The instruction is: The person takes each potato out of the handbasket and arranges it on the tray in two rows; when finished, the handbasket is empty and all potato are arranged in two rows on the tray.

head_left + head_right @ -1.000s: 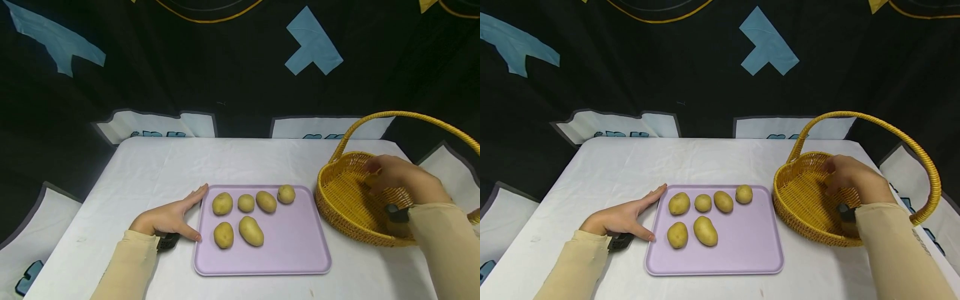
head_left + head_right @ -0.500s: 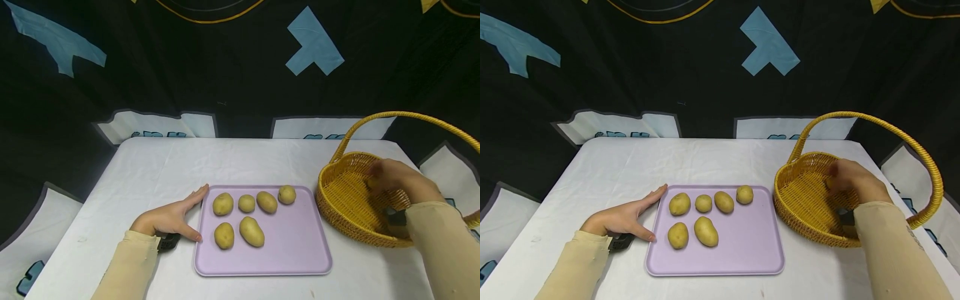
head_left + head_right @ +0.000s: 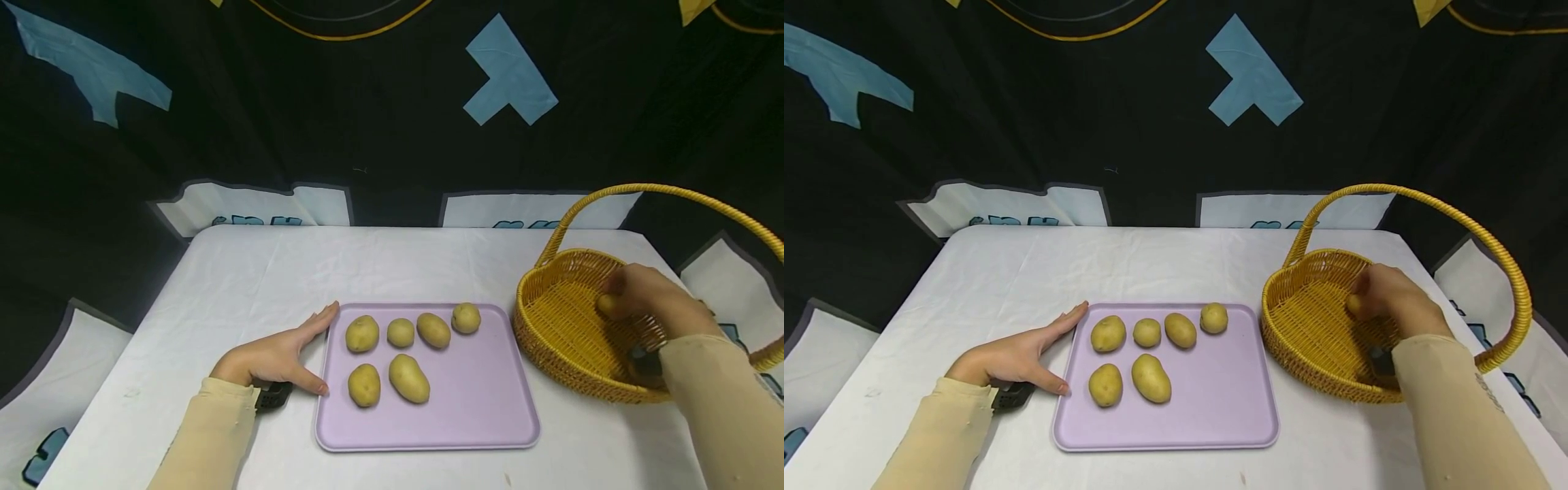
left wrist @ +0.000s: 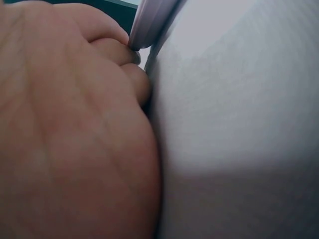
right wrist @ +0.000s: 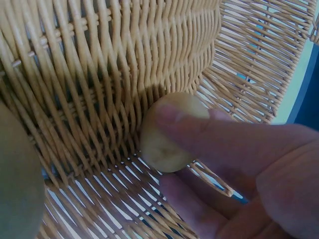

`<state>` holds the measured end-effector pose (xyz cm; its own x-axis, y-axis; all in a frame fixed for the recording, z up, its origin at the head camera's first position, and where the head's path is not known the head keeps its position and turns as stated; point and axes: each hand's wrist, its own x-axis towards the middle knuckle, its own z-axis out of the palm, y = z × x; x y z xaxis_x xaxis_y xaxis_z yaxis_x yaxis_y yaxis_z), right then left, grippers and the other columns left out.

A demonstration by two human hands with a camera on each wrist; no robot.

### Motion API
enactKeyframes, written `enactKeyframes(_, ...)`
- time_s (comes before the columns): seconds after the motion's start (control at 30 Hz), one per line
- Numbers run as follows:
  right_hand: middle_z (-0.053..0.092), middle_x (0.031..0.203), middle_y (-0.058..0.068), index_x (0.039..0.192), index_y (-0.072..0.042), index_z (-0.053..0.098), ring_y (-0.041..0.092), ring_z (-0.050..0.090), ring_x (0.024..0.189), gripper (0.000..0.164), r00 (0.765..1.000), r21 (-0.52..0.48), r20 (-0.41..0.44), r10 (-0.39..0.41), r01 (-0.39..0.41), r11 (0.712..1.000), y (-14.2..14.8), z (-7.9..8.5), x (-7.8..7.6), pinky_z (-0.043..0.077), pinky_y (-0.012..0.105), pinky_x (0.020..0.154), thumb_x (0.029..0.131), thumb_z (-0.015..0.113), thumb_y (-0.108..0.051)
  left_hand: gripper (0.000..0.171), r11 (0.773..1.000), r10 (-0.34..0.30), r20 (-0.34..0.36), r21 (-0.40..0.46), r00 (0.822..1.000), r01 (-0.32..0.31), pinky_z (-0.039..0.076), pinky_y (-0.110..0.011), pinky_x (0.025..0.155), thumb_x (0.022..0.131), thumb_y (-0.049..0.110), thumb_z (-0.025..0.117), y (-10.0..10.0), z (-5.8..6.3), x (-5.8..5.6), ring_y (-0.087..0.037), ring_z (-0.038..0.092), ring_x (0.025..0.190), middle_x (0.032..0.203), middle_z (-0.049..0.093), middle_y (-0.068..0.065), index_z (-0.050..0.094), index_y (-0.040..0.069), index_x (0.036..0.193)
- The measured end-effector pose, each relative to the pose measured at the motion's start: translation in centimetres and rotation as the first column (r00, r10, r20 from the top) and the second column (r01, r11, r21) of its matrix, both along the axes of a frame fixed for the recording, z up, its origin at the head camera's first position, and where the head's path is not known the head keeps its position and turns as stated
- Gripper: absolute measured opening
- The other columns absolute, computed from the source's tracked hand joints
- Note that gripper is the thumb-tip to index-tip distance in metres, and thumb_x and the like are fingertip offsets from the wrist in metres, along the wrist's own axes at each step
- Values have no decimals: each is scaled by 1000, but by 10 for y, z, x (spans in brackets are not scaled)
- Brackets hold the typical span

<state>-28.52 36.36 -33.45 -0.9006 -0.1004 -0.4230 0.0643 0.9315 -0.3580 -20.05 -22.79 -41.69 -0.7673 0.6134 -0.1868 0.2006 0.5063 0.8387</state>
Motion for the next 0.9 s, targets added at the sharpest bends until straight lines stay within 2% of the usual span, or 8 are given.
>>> enactKeyframes(0.2, 66, 99, 18, 110, 10, 64, 30, 61, 88, 56, 999, -22, -4, 50, -50, 999, -5, -3, 2, 55, 48, 80, 68, 93, -14, 131, 1000, 0, -4, 0, 1000, 0, -2, -60, 118, 68, 33, 93, 0, 0, 1, -33, -8, 152, 169, -3, -8, 5, 7, 162)
enactKeyframes(0.37, 68, 99, 16, 113, 9, 65, 27, 62, 88, 57, 999, -33, -4, 54, -55, 998, -10, -2, 2, 55, 44, 78, 71, 92, -18, 132, 1000, -2, -6, -8, 1000, 2, -1, -60, 117, 68, 34, 93, 0, 1, 1, -33, -9, 152, 169, -3, -8, 5, 8, 162)
enactKeyframes(0.67, 63, 114, 20, 123, 4, 62, 35, 55, 100, 60, 998, -102, -64, -29, 23, 995, -21, 17, 11, 50, 53, 87, 78, 88, -26, 131, 1000, -3, -2, -5, 1000, 3, -1, -59, 118, 68, 34, 93, 1, 2, -1, -32, -9, 152, 169, -3, -8, 5, 8, 162)
enactKeyframes(0.8, 59, 122, 24, 126, 3, 61, 35, 55, 103, 64, 991, -145, -129, -35, 16, 989, -31, 25, 17, 53, 51, 87, 78, 88, -30, 131, 1000, 3, 4, 0, 1000, -3, -2, -60, 117, 69, 32, 93, 0, 1, 0, -33, -9, 152, 168, -3, -9, 5, 8, 163)
enactKeyframes(0.9, 58, 126, 25, 129, 1, 61, 35, 55, 104, 64, 984, -171, -176, -27, -4, 985, -41, 33, 24, 55, 43, 83, 80, 86, -33, 131, 1000, 1, -2, 1, 1000, -1, -2, -60, 117, 69, 32, 93, 0, 1, 0, -33, -9, 152, 168, -4, -9, 4, 8, 163)
